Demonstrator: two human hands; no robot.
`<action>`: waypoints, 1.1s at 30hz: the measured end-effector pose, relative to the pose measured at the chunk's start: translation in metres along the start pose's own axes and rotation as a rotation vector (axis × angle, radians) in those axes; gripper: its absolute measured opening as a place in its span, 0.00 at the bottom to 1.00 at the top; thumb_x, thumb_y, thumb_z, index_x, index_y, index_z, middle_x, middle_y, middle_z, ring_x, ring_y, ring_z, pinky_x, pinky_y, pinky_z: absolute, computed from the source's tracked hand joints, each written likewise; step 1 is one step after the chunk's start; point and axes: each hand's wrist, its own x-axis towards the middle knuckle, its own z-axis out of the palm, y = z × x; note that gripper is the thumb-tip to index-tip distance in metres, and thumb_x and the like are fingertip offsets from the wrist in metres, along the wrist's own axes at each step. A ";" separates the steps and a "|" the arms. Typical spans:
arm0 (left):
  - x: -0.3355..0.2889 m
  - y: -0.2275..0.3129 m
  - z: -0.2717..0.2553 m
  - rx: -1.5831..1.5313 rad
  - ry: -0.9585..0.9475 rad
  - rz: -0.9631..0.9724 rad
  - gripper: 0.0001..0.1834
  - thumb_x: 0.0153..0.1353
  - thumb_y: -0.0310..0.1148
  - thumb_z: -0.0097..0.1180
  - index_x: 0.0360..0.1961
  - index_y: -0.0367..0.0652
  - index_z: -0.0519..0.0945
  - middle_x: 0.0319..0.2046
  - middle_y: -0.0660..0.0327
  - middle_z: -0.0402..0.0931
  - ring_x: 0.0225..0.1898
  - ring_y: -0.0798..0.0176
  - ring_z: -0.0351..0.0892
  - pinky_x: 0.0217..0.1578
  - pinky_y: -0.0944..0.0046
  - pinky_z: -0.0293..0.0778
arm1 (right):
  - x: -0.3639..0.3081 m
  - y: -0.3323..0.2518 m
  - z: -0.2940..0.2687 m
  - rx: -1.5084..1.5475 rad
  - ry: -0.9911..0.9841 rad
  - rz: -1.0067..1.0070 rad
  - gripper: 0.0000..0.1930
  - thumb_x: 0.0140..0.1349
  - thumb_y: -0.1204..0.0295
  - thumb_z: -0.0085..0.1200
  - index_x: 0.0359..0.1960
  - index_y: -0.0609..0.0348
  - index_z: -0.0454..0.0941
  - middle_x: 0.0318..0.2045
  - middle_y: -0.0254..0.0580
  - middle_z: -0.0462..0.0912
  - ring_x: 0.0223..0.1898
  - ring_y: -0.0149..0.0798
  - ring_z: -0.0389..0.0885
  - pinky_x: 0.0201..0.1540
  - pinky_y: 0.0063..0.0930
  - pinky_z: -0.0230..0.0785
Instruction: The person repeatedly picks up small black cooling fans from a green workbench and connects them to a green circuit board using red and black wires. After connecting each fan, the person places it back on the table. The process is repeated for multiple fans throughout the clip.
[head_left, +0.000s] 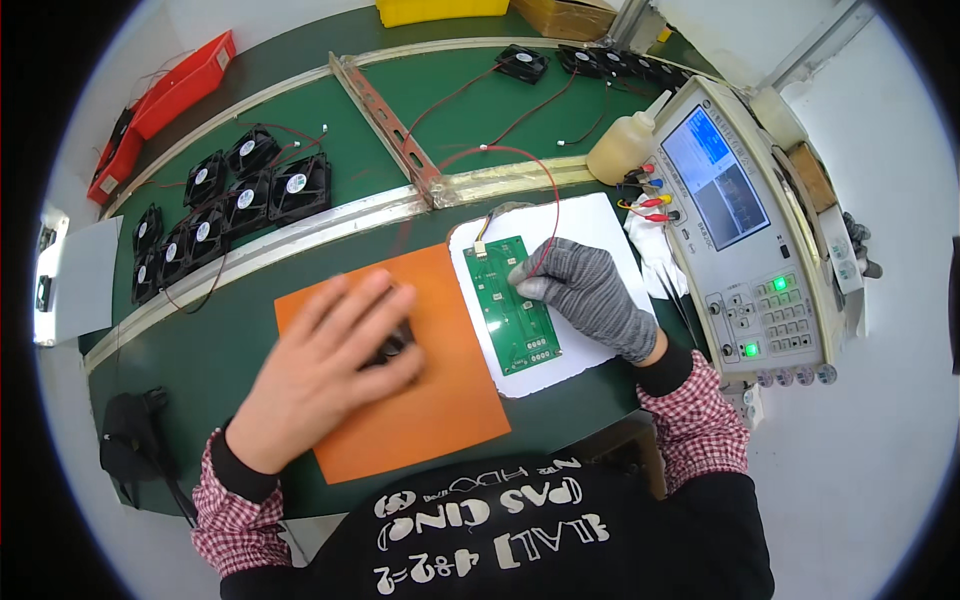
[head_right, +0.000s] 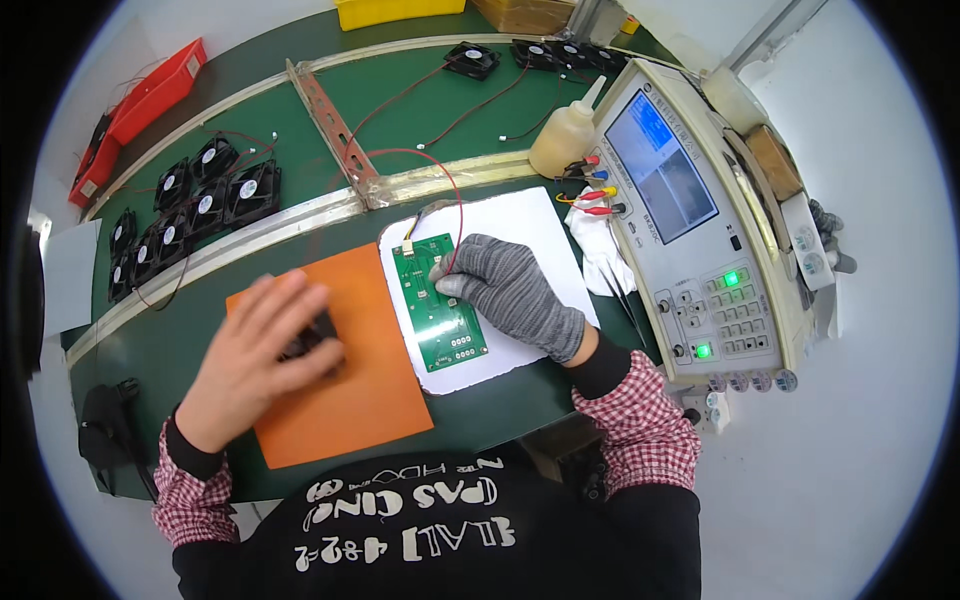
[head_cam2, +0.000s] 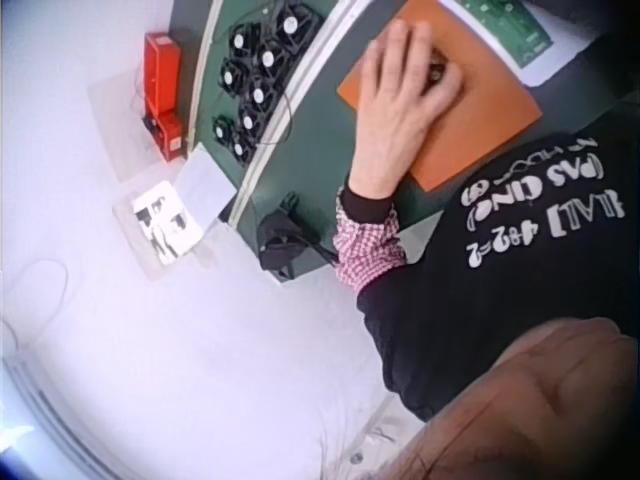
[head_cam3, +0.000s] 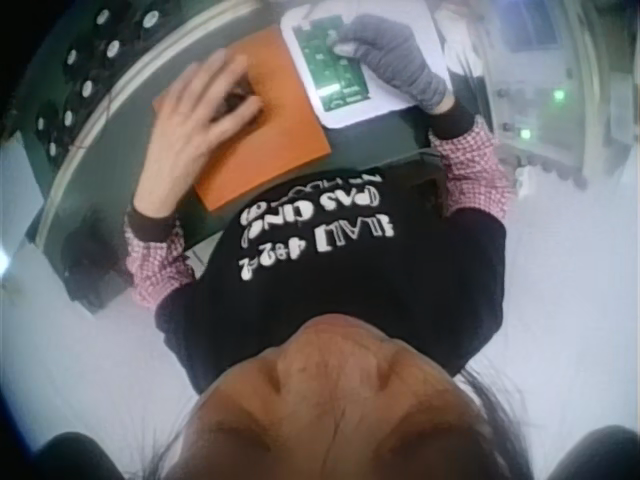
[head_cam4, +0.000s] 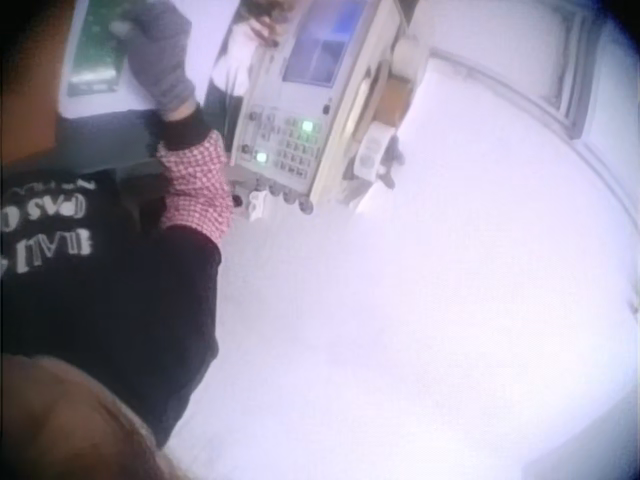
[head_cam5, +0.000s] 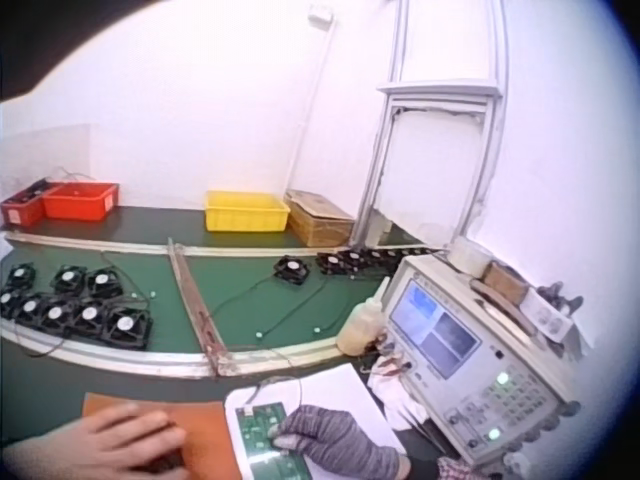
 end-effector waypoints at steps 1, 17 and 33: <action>0.003 0.007 0.002 -0.035 -0.105 0.040 0.19 0.58 0.27 0.51 0.51 0.56 0.76 0.65 0.52 0.64 0.63 0.49 0.69 0.62 0.50 0.67 | -0.001 0.003 0.004 0.017 0.031 0.010 0.07 0.58 0.74 0.63 0.37 0.60 0.84 0.33 0.42 0.79 0.37 0.40 0.82 0.44 0.32 0.74; -0.015 0.036 -0.007 -0.036 0.315 -0.131 0.51 0.36 0.47 0.77 0.62 0.38 0.68 0.52 0.51 0.73 0.51 0.46 0.73 0.51 0.47 0.67 | -0.001 0.011 0.007 -0.119 0.020 -0.137 0.07 0.50 0.75 0.65 0.33 0.58 0.83 0.36 0.41 0.79 0.42 0.44 0.78 0.49 0.36 0.73; -0.048 0.038 0.005 -2.927 -0.287 0.185 0.61 0.52 0.80 0.42 0.59 0.24 0.69 0.41 0.26 0.75 0.42 0.28 0.80 0.43 0.37 0.77 | -0.002 0.011 0.010 -0.194 0.034 -0.285 0.07 0.52 0.72 0.67 0.34 0.56 0.85 0.33 0.39 0.79 0.39 0.42 0.79 0.44 0.33 0.74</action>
